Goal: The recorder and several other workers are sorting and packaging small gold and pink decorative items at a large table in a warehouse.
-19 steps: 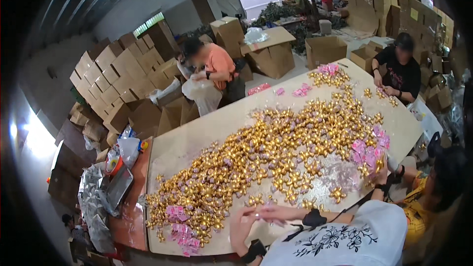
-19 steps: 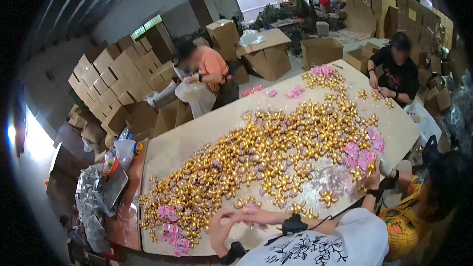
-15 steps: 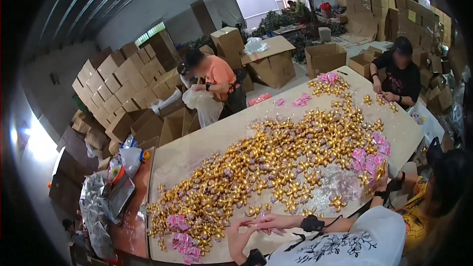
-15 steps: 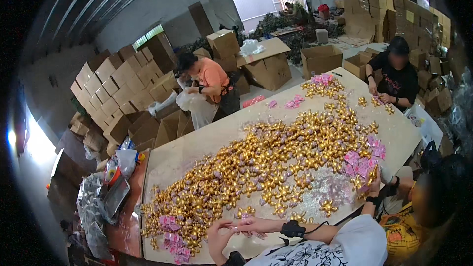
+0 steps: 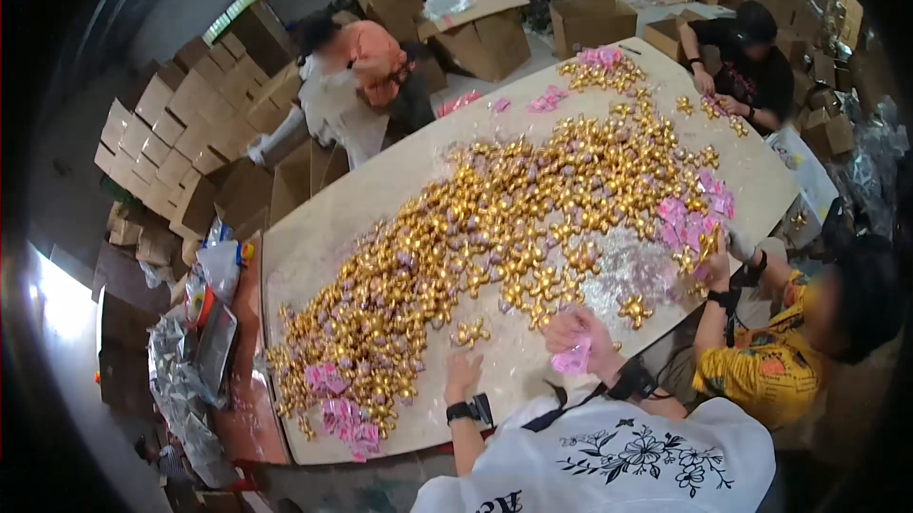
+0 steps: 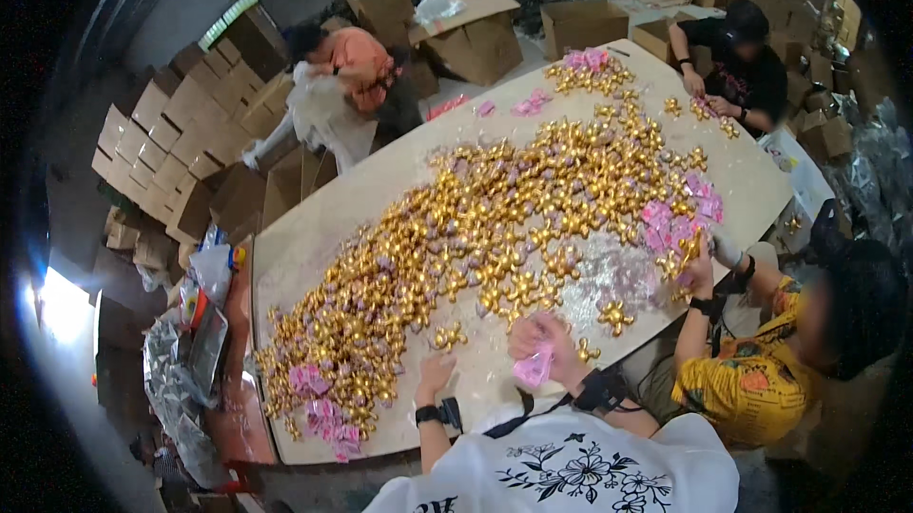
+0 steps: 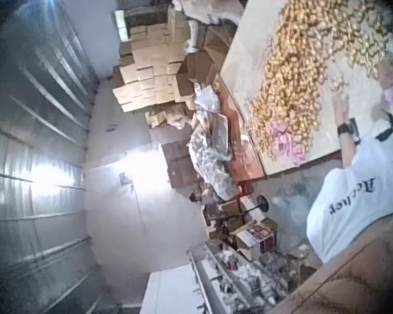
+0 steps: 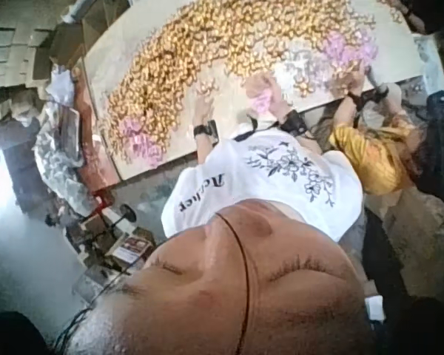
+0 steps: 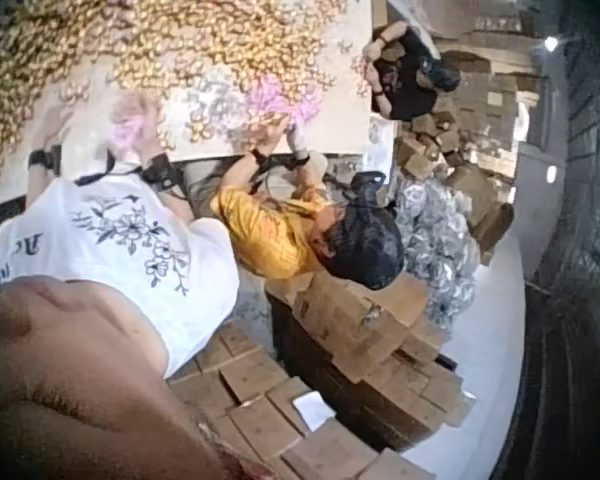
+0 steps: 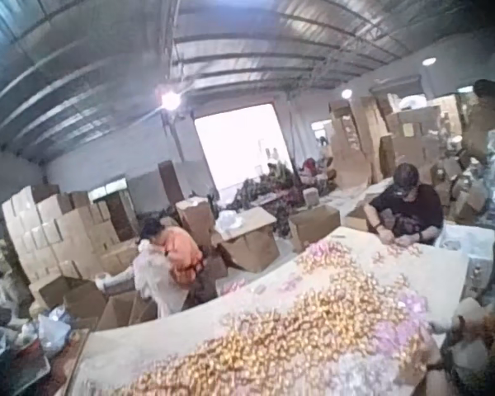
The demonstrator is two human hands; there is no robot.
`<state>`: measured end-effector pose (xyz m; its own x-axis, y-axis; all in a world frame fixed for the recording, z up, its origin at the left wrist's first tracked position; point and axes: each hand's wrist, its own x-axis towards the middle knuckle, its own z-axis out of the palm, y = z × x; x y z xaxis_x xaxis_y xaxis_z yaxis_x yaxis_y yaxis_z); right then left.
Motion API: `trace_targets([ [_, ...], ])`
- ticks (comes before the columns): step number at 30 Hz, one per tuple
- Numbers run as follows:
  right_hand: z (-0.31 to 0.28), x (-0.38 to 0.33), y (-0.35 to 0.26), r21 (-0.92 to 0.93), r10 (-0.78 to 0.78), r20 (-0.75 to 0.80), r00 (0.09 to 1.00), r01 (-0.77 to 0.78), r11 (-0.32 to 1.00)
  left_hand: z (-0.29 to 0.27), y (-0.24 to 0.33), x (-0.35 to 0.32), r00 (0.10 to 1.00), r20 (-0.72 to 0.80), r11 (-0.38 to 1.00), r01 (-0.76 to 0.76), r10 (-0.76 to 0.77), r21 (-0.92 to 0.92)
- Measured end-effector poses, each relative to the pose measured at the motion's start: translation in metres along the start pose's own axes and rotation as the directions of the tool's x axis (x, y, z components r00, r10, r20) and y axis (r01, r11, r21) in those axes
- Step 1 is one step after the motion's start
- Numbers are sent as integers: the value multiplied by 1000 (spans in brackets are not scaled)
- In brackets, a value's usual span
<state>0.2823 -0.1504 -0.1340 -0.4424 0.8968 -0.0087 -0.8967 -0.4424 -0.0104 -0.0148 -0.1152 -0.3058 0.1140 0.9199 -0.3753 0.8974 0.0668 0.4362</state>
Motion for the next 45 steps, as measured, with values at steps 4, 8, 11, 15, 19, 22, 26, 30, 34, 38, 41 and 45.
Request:
trace_targets([
  [4, 17, -18, -10, -25, -294, -129, 947, 294, 956, -28, 6, -3, 974, -125, 981, 192, -189, 11],
  [8, 34, -29, -19, -78, -464, -88, 881, 459, 885, -47, -34, 2, 934, -249, 966, 248, -258, -70],
  [11, 50, -39, -14, -50, -565, 43, 824, 567, 822, -52, -42, 3, 870, -462, 976, 213, -171, 41],
  [15, 49, -52, -15, -103, -656, 238, 716, 690, 716, -50, 11, 5, 883, -423, 961, -100, 205, 258],
  [19, 60, -39, 2, -165, -641, 273, 718, 691, 704, -15, 1, 25, 955, -106, 960, -272, 277, 63],
  [22, 49, -16, 12, -155, -603, 224, 765, 639, 753, 3, -17, 28, 994, 56, 991, -103, 98, 86],
  [26, 58, -19, 7, -168, -574, 213, 791, 608, 776, 19, 14, 23, 984, 169, 995, 68, -54, -79],
  [30, 37, -1, 7, -237, -571, 34, 820, 562, 793, 24, 16, 6, 1000, -7, 1000, 29, -29, 6],
  [34, 4, 7, 3, -535, -546, -325, 772, 327, 779, 33, 5, 17, 963, -192, 941, -121, 189, 317],
  [38, -27, 2, 2, -806, -516, -355, 779, 25, 591, 28, 18, 18, 976, -153, 965, -114, 153, 237],
  [41, -33, 16, 6, -794, -370, -333, 867, -46, 607, 52, -9, 17, 945, -144, 911, -231, 293, 342],
  [45, -27, 30, 13, -784, -339, -277, 899, -8, 620, 47, -3, 18, 964, -104, 914, -196, 246, 355],
])
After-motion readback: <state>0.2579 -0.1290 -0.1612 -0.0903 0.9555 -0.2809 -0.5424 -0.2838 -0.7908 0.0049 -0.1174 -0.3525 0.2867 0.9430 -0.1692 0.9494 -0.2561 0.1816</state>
